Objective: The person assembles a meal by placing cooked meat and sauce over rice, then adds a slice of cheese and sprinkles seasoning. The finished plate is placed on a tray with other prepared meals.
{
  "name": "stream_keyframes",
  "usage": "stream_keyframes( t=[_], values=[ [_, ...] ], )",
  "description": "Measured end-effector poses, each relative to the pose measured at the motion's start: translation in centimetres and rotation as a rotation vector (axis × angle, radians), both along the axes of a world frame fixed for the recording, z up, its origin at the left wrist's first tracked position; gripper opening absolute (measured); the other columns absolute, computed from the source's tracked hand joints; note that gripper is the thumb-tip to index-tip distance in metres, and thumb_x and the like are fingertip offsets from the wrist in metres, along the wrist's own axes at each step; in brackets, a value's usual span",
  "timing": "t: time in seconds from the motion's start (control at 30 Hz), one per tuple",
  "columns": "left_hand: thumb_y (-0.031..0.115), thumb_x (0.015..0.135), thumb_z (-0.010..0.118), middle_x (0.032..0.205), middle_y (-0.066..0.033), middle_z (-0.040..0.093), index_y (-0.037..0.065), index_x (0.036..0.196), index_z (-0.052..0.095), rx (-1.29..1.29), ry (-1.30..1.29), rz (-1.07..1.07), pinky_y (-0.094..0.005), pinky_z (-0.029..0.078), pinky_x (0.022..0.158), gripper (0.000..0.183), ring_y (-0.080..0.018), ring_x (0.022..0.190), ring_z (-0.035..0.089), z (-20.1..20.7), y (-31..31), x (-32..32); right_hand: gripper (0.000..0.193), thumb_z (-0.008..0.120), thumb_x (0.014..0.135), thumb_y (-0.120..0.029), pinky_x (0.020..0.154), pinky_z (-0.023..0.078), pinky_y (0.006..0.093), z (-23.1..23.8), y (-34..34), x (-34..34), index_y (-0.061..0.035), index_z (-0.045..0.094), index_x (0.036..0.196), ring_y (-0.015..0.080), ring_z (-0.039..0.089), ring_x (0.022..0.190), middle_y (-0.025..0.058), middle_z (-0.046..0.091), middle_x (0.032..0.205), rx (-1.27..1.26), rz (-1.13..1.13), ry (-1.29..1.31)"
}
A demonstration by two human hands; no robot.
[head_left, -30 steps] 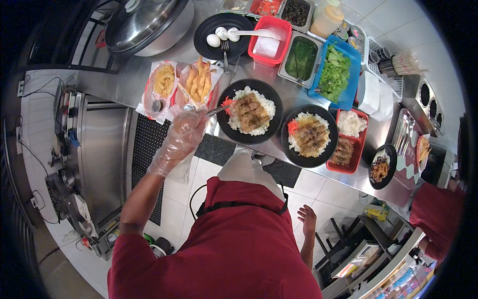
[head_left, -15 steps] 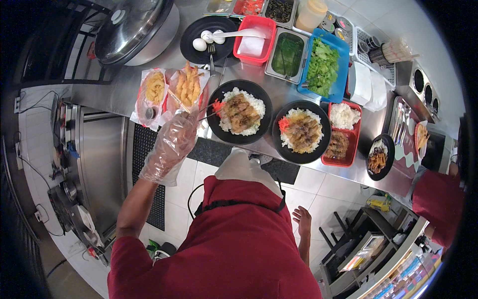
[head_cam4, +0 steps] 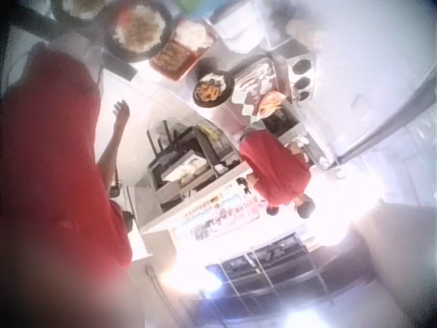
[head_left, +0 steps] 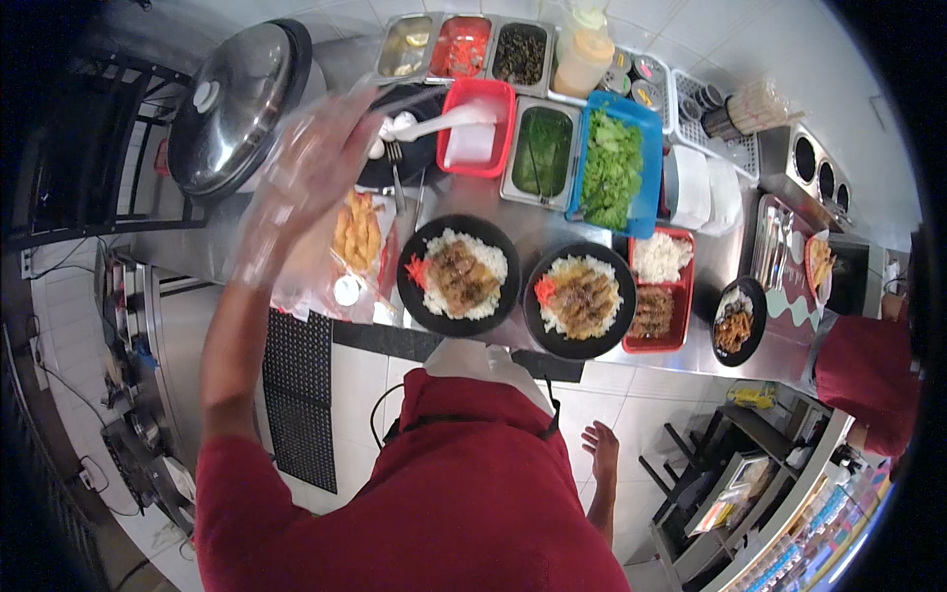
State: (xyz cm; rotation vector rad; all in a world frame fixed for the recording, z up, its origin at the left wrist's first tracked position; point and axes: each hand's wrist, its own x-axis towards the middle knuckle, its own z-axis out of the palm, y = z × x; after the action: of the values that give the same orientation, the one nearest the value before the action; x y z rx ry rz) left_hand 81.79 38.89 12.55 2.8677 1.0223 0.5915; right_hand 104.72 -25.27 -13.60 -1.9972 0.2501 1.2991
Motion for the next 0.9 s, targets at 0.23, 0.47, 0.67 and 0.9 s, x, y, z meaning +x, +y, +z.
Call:
stream_keyframes(
  t=[0.23,0.47,0.67,0.9],
  values=[
    [0.017,0.091,0.058,0.095,-0.017,0.067,0.004,0.098,0.067,0.158,0.203,-0.234,-0.0451,0.054,0.08,0.017,-0.032,0.093,0.066,-13.1,19.4,7.7,0.042,0.052,0.101,-0.033,0.079,0.055,0.0379,3.1,-1.7,-5.6,-0.0054,0.055,0.133,0.0252,0.068,0.099,0.0129,0.067,0.116,0.01,-0.245,-0.058],
    [0.016,0.085,0.059,0.088,-0.0202,0.068,0.004,0.084,0.068,-0.169,0.187,-0.08,-0.0448,0.054,0.082,0.015,-0.0375,0.089,0.068,-15.7,21.5,12.1,0.046,0.049,0.099,-0.031,0.084,0.053,0.0406,0.9,-5.5,-13.6,-0.0017,0.054,0.134,0.0283,0.066,0.102,0.0156,0.066,0.116,-0.201,0.0,-0.093],
    [0.021,0.088,0.059,0.087,-0.0185,0.066,0.004,0.083,0.064,-0.04,0.166,-0.212,-0.0483,0.053,0.076,0.018,-0.0393,0.084,0.065,-15.2,23.1,12.5,0.049,0.052,0.1,-0.032,0.088,0.053,0.0437,4.2,1.1,-13.4,0.0016,0.052,0.135,0.0308,0.066,0.103,0.0176,0.066,0.116,-0.227,-0.125,-0.066],
    [0.017,0.082,0.063,0.088,-0.0174,0.066,0.005,0.083,0.064,-0.353,0.029,-0.113,-0.044,0.053,0.08,0.012,-0.0346,0.089,0.066,-15.0,22.6,12.3,0.044,0.052,0.102,-0.03,0.078,0.055,0.0379,5.7,5.0,-10.3,-0.0012,0.051,0.135,0.0274,0.067,0.099,0.0163,0.066,0.114,-0.135,-0.266,-0.016]
  ],
)
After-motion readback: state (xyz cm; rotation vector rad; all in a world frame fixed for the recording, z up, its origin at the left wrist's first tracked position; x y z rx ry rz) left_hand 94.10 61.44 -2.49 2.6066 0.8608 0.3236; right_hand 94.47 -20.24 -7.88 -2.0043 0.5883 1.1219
